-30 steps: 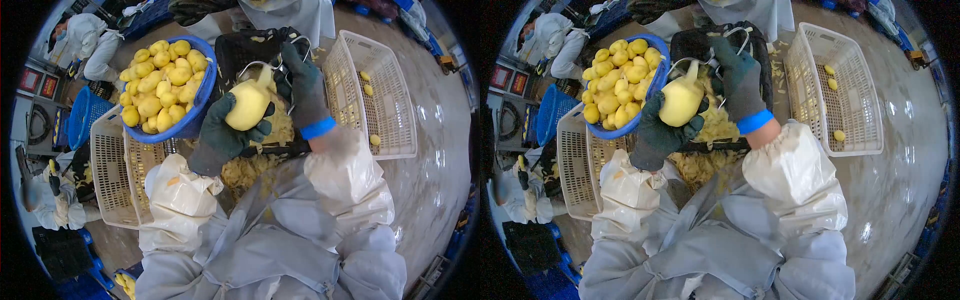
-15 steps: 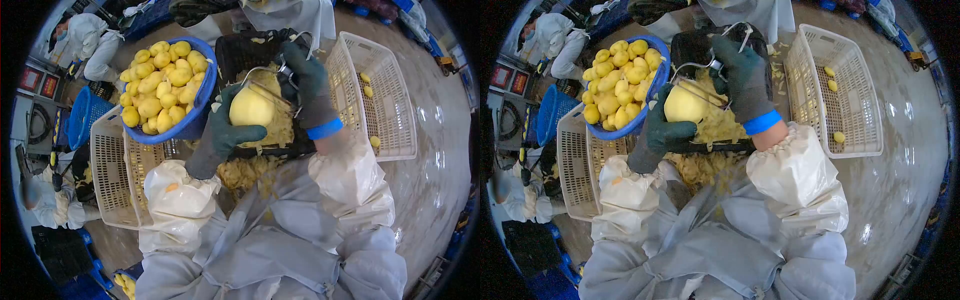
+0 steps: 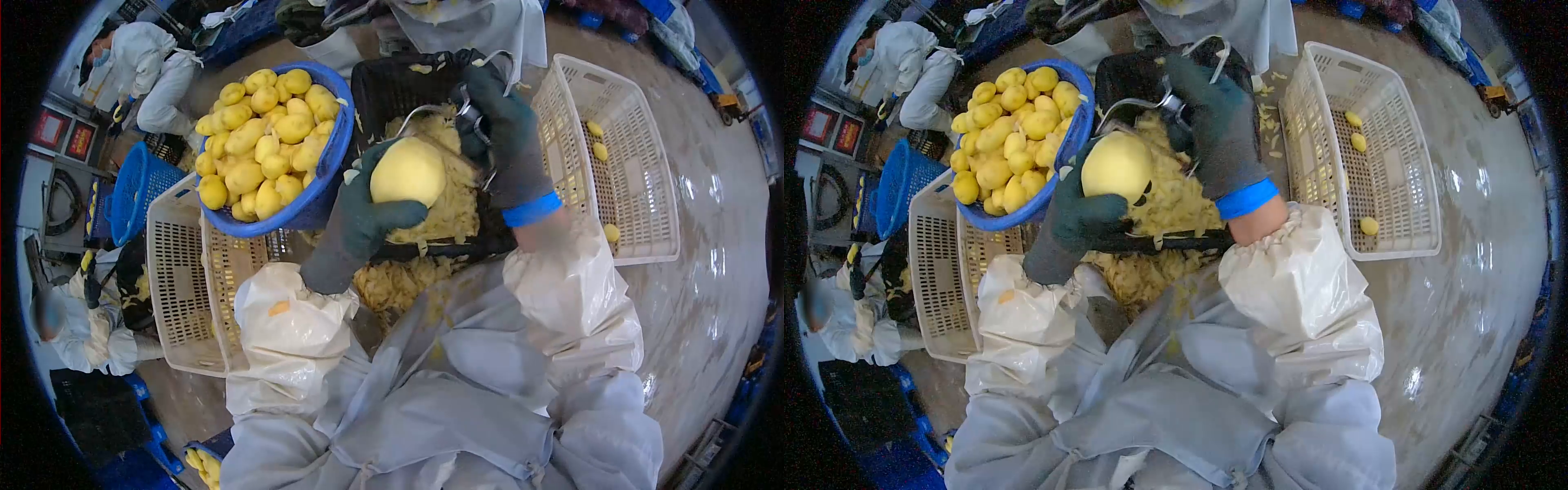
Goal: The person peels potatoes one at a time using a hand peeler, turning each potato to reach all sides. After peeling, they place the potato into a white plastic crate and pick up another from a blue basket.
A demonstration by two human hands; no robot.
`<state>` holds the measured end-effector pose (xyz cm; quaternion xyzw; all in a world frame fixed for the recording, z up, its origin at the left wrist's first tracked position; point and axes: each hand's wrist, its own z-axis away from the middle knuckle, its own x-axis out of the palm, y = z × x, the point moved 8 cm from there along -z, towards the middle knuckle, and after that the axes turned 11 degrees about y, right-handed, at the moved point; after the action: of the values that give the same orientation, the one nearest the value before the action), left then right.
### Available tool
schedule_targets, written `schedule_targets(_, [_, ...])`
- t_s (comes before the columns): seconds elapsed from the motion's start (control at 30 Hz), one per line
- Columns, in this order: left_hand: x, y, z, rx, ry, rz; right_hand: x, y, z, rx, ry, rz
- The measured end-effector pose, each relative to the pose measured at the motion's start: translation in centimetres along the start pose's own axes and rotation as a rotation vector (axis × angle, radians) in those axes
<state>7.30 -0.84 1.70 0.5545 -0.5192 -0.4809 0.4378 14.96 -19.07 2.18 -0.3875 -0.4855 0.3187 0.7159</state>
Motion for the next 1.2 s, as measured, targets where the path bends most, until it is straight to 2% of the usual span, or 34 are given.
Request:
schedule_targets(0.07, [2.1, -1.7, 1.3, -0.457, -0.173, 0.659, -0.7, 0.7, -0.6, -0.134, 0.039, 0.154])
schedule_targets(0.1, [2.3, -1.6, 1.5, -0.46, -0.177, 0.655, -1.2, -0.7, -1.0, -0.327, 0.129, 0.062])
schedule_targets(0.13, [2.4, -1.1, 1.4, -0.456, -0.18, 0.711, -1.6, -0.8, -1.2, -0.332, 0.128, 0.056])
schedule_targets(0.2, [2.4, -0.4, 1.2, -0.438, -0.173, 0.837, -0.4, -0.6, 0.0, -0.012, -0.032, -0.05])
schedule_targets(0.23, [2.3, -0.7, 1.1, -0.437, -0.167, 0.843, 0.1, -0.4, 1.0, 0.02, 0.006, -0.033])
schedule_targets(0.3, [2.8, -2.0, 1.5, -0.628, -0.19, 1.043, -0.3, 1.3, 0.2, -0.022, 0.041, -0.009])
schedule_targets(0.37, [3.1, -2.2, 1.8, -0.666, -0.205, 1.097, -1.1, 0.8, -0.5, -0.142, 0.138, -0.034])
schedule_targets(0.43, [3.2, -1.6, 1.5, -0.682, -0.222, 1.153, -0.3, 0.2, -0.2, -0.113, 0.112, -0.11])
schedule_targets(0.47, [2.9, -1.4, 1.3, -0.648, -0.167, 1.114, 0.3, -0.2, 0.4, -0.075, 0.084, -0.174])
schedule_targets(0.5, [2.7, -1.3, 1.3, -0.622, -0.11, 1.076, 0.5, -1.0, 1.5, -0.182, 0.009, 0.065])
schedule_targets(0.53, [3.1, -1.1, 1.5, -0.631, -0.107, 1.077, 0.2, -0.3, 1.2, -0.174, 0.014, 0.068])
schedule_targets(0.6, [3.2, -1.7, 1.8, -0.778, 0.072, 1.176, -1.1, 1.6, -0.5, -0.148, 0.135, 0.059])
schedule_targets(0.63, [3.3, -1.6, 1.5, -0.665, -0.11, 1.142, -2.1, 1.1, -1.3, -0.209, 0.195, 0.02])
schedule_targets(0.67, [2.9, -1.4, 1.5, -0.659, -0.113, 1.138, -2.1, 0.6, -1.1, -0.214, 0.191, 0.014])
schedule_targets(0.73, [3.0, -1.5, 1.7, -0.716, -0.139, 1.167, -0.4, 0.3, 0.1, -0.01, 0.027, -0.074])
schedule_targets(0.8, [3.0, -1.8, 1.9, -0.733, -0.066, 1.165, 0.4, 0.4, 1.4, -0.056, 0.011, -0.089])
schedule_targets(0.83, [2.9, -1.9, 1.8, -0.742, -0.008, 1.148, -0.5, 1.1, 0.3, -0.109, 0.071, -0.045])
schedule_targets(0.87, [2.9, -1.9, 1.8, -0.742, -0.014, 1.141, -1.3, 1.9, -1.0, -0.168, 0.127, -0.007])
schedule_targets(0.93, [3.2, -1.1, 1.9, -0.73, -0.172, 1.206, -3.0, 2.0, -2.7, -0.173, 0.165, -0.039])
schedule_targets(1.0, [2.6, -1.6, 1.0, -0.676, -0.129, 1.157, 0.0, 1.1, -1.1, 0.059, -0.125, -0.173])
schedule_targets(1.03, [2.4, -2.1, 0.8, -0.646, -0.095, 1.097, 1.0, 0.4, -0.2, -0.036, -0.087, -0.199])
schedule_targets(1.1, [2.0, -2.3, 0.8, -0.535, 0.021, 0.93, 0.7, 1.2, 1.0, 0.031, -0.066, -0.083])
schedule_targets(1.13, [2.1, -2.6, 0.8, -0.537, 0.018, 0.927, 0.6, 1.8, 1.3, 0.093, -0.057, 0.03])
schedule_targets(1.2, [2.1, -3.2, 0.5, -0.49, -0.014, 0.89, 0.3, 2.3, 0.6, 0.077, -0.025, 0.011])
